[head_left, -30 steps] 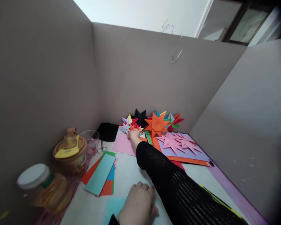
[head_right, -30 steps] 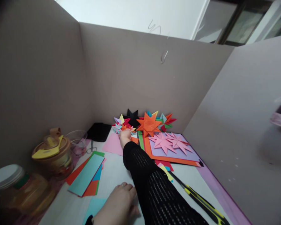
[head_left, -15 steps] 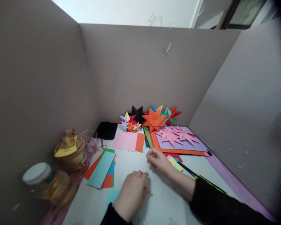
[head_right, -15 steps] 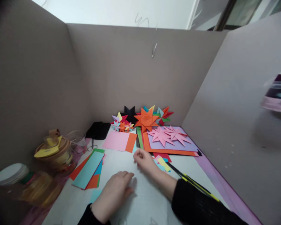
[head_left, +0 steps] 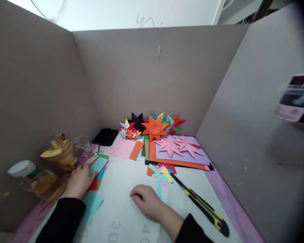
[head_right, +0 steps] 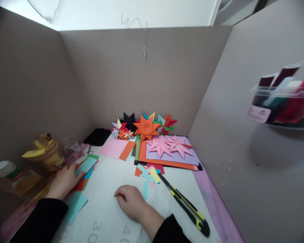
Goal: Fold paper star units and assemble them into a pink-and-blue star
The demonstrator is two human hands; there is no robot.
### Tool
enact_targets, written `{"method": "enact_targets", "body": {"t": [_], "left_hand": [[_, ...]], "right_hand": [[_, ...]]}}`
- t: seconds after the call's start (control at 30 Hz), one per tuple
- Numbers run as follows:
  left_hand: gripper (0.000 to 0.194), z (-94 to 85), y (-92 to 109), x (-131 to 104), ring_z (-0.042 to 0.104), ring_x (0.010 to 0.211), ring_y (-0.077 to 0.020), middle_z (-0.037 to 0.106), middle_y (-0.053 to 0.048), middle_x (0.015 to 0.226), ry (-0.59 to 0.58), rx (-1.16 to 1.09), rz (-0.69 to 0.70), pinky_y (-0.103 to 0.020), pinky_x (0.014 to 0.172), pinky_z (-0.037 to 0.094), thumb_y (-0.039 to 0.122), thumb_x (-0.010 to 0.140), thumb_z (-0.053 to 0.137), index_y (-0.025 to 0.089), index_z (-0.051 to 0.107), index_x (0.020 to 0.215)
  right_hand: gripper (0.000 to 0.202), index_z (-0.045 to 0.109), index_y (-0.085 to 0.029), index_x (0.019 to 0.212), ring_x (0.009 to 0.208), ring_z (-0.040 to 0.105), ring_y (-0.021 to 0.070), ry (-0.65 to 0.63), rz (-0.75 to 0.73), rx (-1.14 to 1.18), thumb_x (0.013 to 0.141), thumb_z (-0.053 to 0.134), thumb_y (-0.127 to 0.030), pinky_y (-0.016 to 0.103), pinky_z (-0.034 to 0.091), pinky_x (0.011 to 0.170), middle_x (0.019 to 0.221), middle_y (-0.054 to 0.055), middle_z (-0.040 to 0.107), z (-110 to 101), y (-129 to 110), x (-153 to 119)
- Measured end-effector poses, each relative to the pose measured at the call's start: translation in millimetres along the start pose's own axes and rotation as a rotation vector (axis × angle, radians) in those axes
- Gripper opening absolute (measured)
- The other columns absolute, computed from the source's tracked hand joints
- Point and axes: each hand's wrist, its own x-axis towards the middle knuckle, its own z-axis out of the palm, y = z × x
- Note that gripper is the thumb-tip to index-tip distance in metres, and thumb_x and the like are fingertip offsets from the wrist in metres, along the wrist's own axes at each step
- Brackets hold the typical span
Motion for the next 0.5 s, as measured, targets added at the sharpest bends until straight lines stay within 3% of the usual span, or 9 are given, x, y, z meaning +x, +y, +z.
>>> {"method": "enact_targets", "body": {"t": [0.1, 0.2, 0.37, 0.5], "left_hand": [[0.046, 5.5, -9.3, 3.5, 0.062, 0.089, -0.0364, 0.064, -0.017, 0.093, -0.021, -0.037, 0.028, -0.045, 0.077, 0.046, 0.050, 0.075, 0.051, 0.013, 0.059, 0.101], [0.047, 6.1, -6.2, 5.4, 0.063, 0.091, -0.0353, 0.065, -0.019, 0.097, -0.065, -0.042, 0.023, -0.042, 0.079, 0.047, 0.045, 0.073, 0.056, 0.010, 0.057, 0.104], [0.050, -4.1, 0.8, 13.6, 0.062, 0.101, -0.0310, 0.063, -0.018, 0.110, -0.176, -0.127, 0.016, -0.035, 0.084, 0.047, 0.029, 0.071, 0.058, 0.008, 0.050, 0.116], [0.049, -14.7, -3.5, 15.5, 0.058, 0.108, -0.0310, 0.061, -0.019, 0.116, -0.134, -0.165, 0.058, -0.037, 0.089, 0.044, 0.030, 0.076, 0.050, 0.007, 0.048, 0.119]], "right_hand": [[0.026, 0.068, -0.022, 0.085, 0.079, 0.064, 0.0147, 0.020, 0.037, 0.043, 0.075, 0.050, -0.006, 0.025, 0.048, 0.075, 0.084, 0.000, 0.070, -1.4, 1.3, -0.3], [0.027, 0.068, -0.023, 0.086, 0.081, 0.063, 0.0147, 0.012, 0.021, 0.061, 0.075, 0.050, -0.006, 0.025, 0.047, 0.077, 0.085, 0.000, 0.070, -1.5, 3.0, 0.0], [0.025, 0.067, -0.022, 0.086, 0.079, 0.062, 0.0139, 0.014, 0.010, 0.070, 0.075, 0.050, -0.007, 0.024, 0.046, 0.076, 0.085, 0.000, 0.069, -1.5, 6.6, 0.9], [0.023, 0.067, -0.022, 0.085, 0.079, 0.061, 0.0136, -0.007, 0.028, 0.092, 0.076, 0.051, -0.009, 0.023, 0.045, 0.074, 0.085, 0.000, 0.069, -2.4, 7.1, 1.4]]}}
